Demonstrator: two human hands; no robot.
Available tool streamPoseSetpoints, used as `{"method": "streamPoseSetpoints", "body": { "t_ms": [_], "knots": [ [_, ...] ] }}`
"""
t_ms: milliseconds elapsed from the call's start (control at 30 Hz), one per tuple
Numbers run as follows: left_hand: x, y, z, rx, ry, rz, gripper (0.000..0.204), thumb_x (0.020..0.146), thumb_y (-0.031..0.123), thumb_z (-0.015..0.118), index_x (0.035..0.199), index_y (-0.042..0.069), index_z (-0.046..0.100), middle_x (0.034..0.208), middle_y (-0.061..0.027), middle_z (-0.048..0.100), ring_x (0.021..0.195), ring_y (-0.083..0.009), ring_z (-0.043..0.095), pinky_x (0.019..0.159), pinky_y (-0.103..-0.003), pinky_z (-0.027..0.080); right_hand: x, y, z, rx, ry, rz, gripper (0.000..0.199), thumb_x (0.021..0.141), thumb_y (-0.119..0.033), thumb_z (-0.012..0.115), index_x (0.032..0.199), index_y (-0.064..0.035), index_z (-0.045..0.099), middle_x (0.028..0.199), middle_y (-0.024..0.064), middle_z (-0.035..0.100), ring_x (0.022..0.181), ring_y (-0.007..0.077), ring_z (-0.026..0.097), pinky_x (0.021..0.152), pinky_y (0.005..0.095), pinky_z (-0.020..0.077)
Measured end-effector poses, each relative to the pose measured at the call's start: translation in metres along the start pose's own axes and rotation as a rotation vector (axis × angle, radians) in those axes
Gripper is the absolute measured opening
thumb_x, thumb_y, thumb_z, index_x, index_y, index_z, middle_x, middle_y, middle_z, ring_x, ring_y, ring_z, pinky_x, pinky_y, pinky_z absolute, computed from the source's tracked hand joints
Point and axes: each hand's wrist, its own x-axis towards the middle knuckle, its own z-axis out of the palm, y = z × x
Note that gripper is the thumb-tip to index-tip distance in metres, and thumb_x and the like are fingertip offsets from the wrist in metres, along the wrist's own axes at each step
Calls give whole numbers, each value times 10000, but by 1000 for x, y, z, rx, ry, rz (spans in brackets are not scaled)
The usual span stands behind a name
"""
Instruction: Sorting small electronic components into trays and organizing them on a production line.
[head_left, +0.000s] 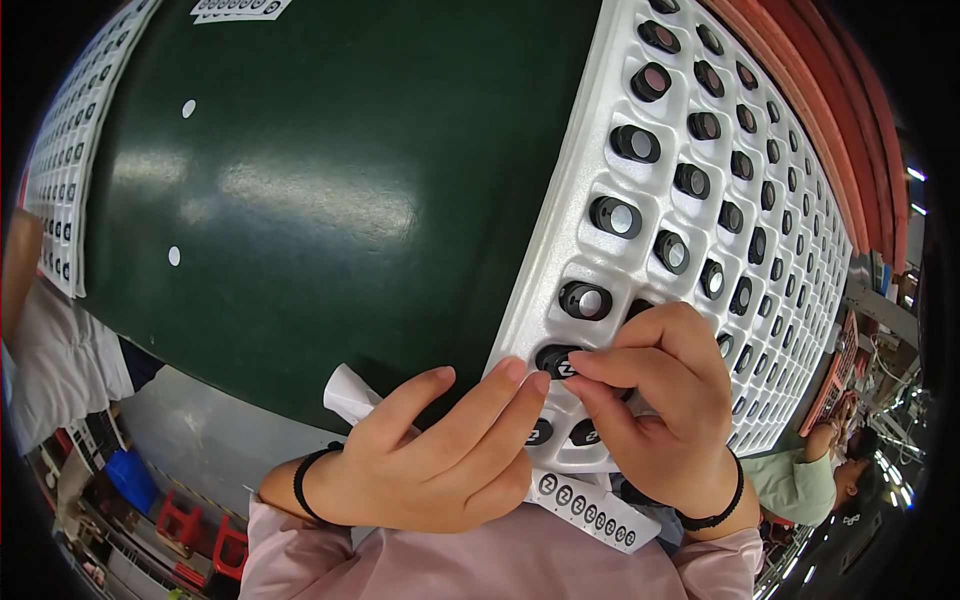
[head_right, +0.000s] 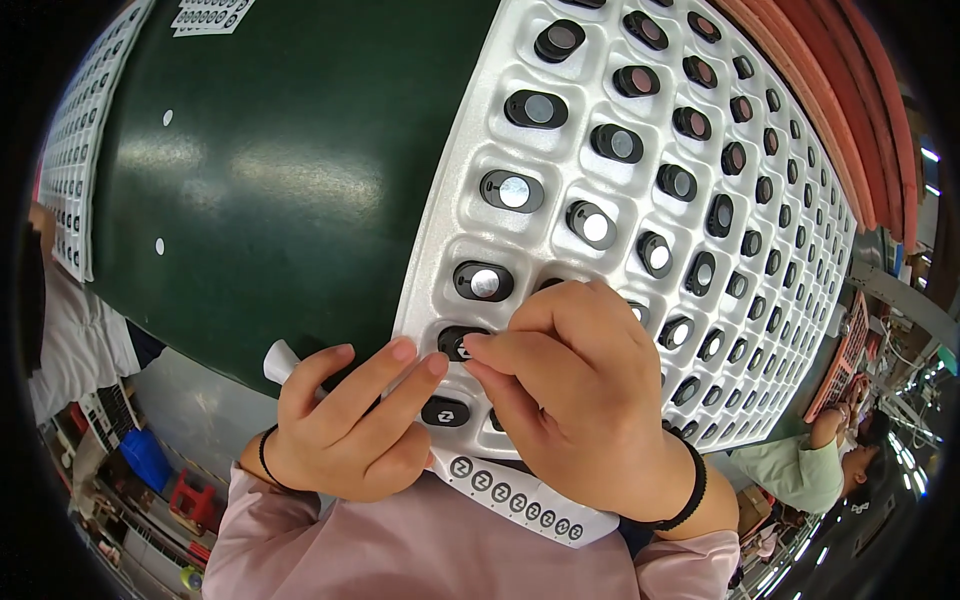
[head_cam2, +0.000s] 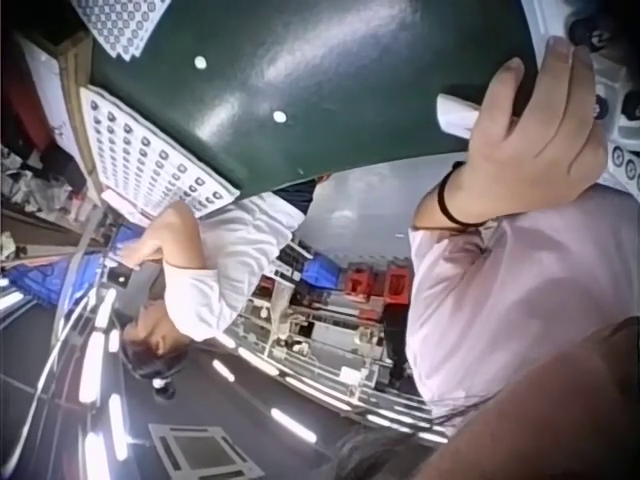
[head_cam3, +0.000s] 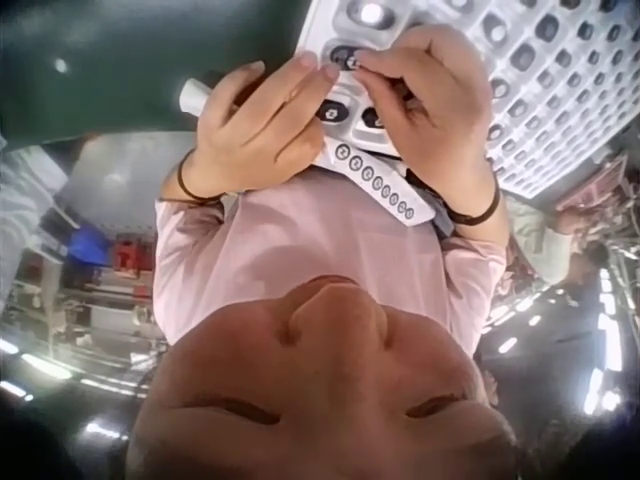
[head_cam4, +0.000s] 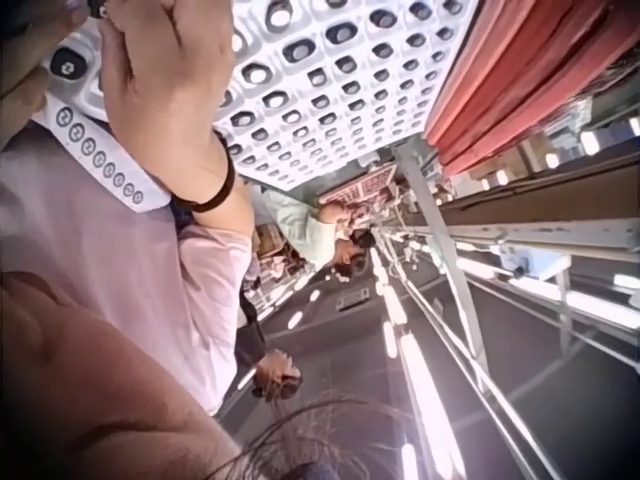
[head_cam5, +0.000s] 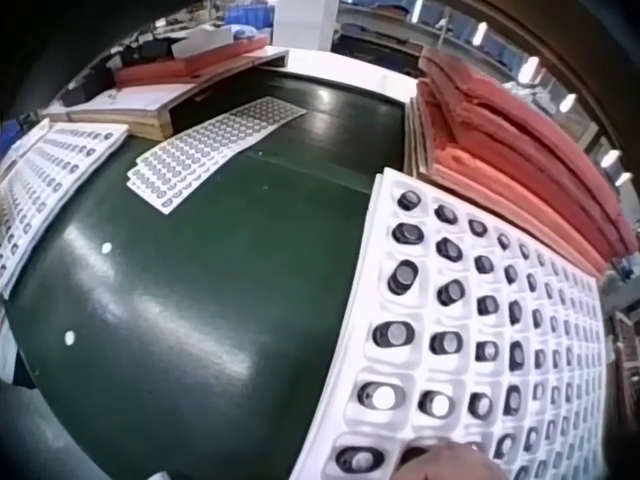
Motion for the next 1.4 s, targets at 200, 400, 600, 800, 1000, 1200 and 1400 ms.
{"method": "streamPoseSetpoints", "body": {
  "t_ms": [200, 400, 600, 800, 1000, 1200, 1400],
  "knots": [
    [6, -3, -7, 31, -58, 61, 153, 861, 169, 517, 751, 158, 412, 1114, -59, 714, 1087, -222, 656, 845, -396, 459, 1, 1, 1, 13, 1, -1, 274, 634, 90, 800, 861, -32, 706, 811, 51, 551, 637, 160, 508, 529, 279, 374],
    [13, -9, -11, 46, -88, 132, 153, 853, 172, 519, 738, 157, 420, 1091, -55, 717, 1077, -199, 658, 849, -381, 469, 1, 0, 3, 15, 38, 13, 226, 623, 38, 794, 801, -48, 684, 750, 46, 533, 613, 212, 501, 528, 332, 365],
    [15, -12, -14, 99, -124, 182, 181, 880, 279, 487, 767, 152, 547, 1092, -42, 685, 1106, -166, 605, 915, -395, 452, 2, 1, 3, 8, 35, -15, 224, 623, 38, 791, 797, -50, 679, 749, 42, 529, 608, 211, 492, 526, 331, 359],
    [17, -9, -15, 143, -155, 200, 188, 867, 286, 490, 766, 145, 562, 1080, -50, 684, 1097, -181, 607, 907, -399, 452, 2, 2, 3, -10, 31, -57, 235, 624, 37, 786, 814, -51, 680, 758, 41, 528, 612, 214, 490, 531, 334, 362],
    [16, -9, -14, 169, -162, 212, 187, 866, 282, 489, 768, 139, 560, 1077, -57, 684, 1101, -190, 607, 901, -404, 454, -2, 2, 0, -34, 12, -65, 277, 623, 41, 784, 872, -35, 689, 804, 53, 545, 655, 215, 504, 561, 330, 374],
    [15, -8, -13, 98, -122, 180, 120, 848, 192, 522, 757, 127, 478, 1091, -97, 701, 1085, -225, 643, 871, -383, 487, -9, -4, -15, -160, -151, -146, 403, 659, 78, 721, 1058, 21, 703, 922, 85, 557, 777, 230, 530, 639, 327, 412],
    [9, -7, -7, -5, -75, 127, 120, 835, 131, 529, 756, 107, 442, 1101, -149, 703, 1070, -266, 661, 854, -385, 513, -17, -7, -12, -302, -159, -221, 453, 645, 81, 697, 1097, 46, 699, 971, 88, 550, 826, 244, 544, 684, 343, 453]
  ]
}}
